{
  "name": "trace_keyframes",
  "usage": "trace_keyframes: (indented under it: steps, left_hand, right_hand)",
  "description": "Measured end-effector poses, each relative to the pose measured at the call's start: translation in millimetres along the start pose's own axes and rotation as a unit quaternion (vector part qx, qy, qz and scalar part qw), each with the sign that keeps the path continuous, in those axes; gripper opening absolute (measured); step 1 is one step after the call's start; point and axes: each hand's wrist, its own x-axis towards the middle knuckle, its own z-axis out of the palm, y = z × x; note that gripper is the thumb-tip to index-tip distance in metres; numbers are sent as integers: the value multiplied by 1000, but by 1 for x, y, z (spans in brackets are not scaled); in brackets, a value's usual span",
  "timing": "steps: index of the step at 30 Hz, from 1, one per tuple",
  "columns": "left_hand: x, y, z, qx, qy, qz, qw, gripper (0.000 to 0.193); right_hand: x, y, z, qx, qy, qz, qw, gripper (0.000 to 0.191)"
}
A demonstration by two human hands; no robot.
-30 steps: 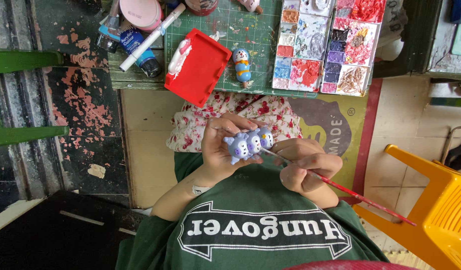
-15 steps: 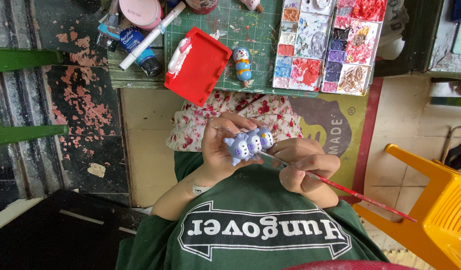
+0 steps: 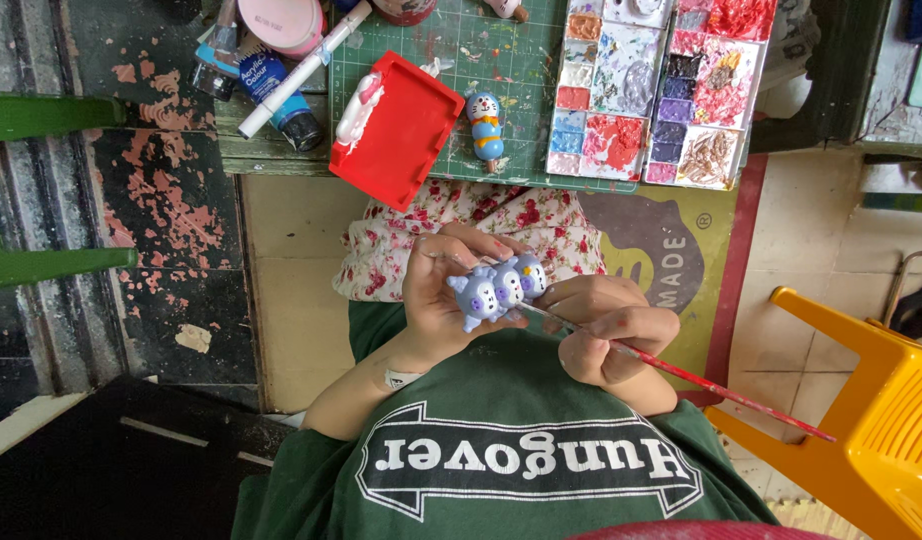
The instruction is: The person paints small clay figurines at a craft table. They use a marker to draw details on a purple figurine, dip a brush into a watercolor palette, and paint the figurine's face and body, rotating it in their hands to reach different sides, then continue painting with a blue brush.
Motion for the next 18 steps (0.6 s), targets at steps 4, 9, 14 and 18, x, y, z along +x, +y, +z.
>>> trace_keyframes:
  steps: [4,9,14,18]
  left_hand:
    - [1,0,0,-1,0,3,1000,65]
    - [1,1,-2,-4,-5,1,1000,65]
    - [-3,-3,-2,-18,1,6,1000,62]
    - [-11,-5,-4,-7,1,-9,1000,61]
  right_hand:
    - [0,-4,1,-12,10,21,1000,31]
    - [3,-6,1,-8,15,27,999,35]
    - [4,-7,1,-16,-3,32,999,32]
    - [-3,-8,0,6,31,48,998,26]
